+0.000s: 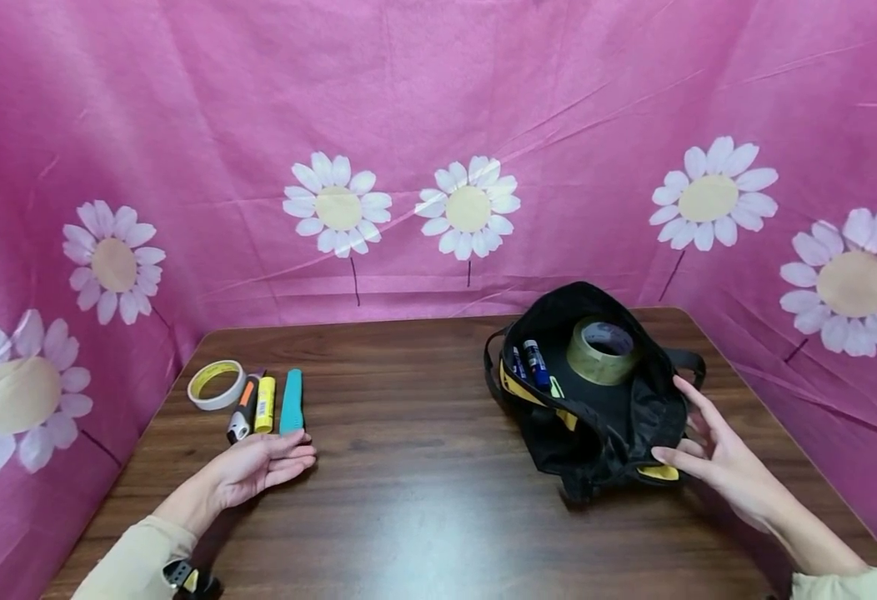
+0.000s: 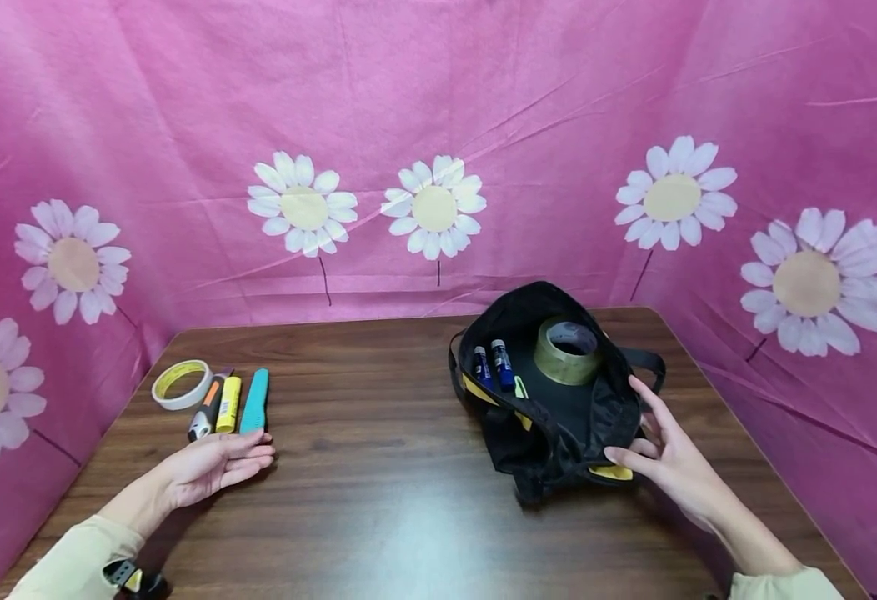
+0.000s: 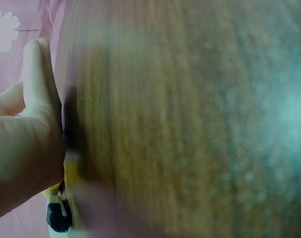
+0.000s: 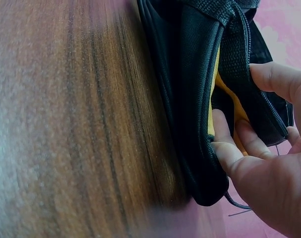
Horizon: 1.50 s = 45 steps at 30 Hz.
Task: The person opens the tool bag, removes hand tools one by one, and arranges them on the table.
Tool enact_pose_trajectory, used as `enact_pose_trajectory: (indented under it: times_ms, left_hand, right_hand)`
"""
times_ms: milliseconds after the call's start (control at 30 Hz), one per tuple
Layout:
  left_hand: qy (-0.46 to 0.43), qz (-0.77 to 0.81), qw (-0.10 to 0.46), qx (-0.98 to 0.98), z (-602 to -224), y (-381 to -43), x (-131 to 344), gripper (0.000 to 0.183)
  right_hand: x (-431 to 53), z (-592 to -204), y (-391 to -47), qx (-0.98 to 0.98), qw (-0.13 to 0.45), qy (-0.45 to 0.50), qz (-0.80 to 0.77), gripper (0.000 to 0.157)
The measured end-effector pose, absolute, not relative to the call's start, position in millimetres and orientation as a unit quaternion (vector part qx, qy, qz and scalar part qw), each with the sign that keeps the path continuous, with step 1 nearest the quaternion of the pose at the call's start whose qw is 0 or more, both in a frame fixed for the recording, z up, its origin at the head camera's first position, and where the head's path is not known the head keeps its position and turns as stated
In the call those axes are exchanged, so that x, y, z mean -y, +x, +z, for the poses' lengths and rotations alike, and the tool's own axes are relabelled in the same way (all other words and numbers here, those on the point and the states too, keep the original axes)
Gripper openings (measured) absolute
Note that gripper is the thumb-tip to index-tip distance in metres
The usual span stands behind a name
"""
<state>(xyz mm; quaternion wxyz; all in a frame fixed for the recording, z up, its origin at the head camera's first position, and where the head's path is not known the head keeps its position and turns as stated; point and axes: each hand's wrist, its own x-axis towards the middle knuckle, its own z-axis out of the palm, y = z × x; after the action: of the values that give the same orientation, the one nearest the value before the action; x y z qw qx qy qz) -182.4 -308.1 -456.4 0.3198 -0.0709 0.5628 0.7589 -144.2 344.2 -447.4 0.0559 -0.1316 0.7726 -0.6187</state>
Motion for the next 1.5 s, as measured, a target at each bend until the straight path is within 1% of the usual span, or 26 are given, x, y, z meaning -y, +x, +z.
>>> enact_pose_trajectory:
  times_ms: [167, 333, 567, 800, 933, 1067, 1200, 1333, 1500]
  left_hand:
    - [-0.081, 0.716, 0.322, -0.614, -454.9, -181.7, 307.8, 0.031]
    - [-0.099, 0.693, 0.325, -0.637, -454.4, -181.3, 308.7, 0.035]
    - [-0.115, 0.646, 0.327, -0.680, -453.9, -177.5, 312.3, 0.046]
    - [-0.105, 0.617, 0.344, -0.701, -449.8, -175.5, 312.9, 0.052]
    - [-0.080, 0.593, 0.357, -0.717, -438.7, -181.9, 300.1, 0.051]
    - [-0.036, 0.576, 0.366, -0.730, -416.5, -195.3, 272.5, 0.051]
    - [0.015, 0.572, 0.374, -0.730, -389.3, -211.6, 232.1, 0.051]
    - [0.073, 0.564, 0.389, -0.725, -361.9, -223.9, 180.2, 0.043]
    - [0.152, 0.541, 0.419, -0.714, -326.5, -230.8, 109.4, 0.034]
  right_hand:
    - [-342.9, -448.3, -145.0, -0.769, 0.060, -0.135, -0.622, 0.098]
    - [-344.5, -447.3, -145.8, -0.770, 0.060, -0.134, -0.621, 0.099]
    - [-346.0, -448.1, -146.0, -0.766, 0.057, -0.134, -0.626, 0.100]
    - [-345.1, -448.6, -146.1, -0.764, 0.060, -0.136, -0.628, 0.099]
    - [-345.4, -448.4, -146.0, -0.775, 0.055, -0.130, -0.615, 0.098]
    - [-344.8, -448.9, -145.3, -0.775, 0.053, -0.129, -0.616, 0.098]
    - [-344.8, -449.4, -144.8, -0.772, 0.052, -0.128, -0.620, 0.097]
    - [-344.7, -449.3, -144.4, -0.778, 0.051, -0.125, -0.614, 0.097]
    - [-344.0, -448.6, -143.4, -0.779, 0.050, -0.126, -0.612, 0.097]
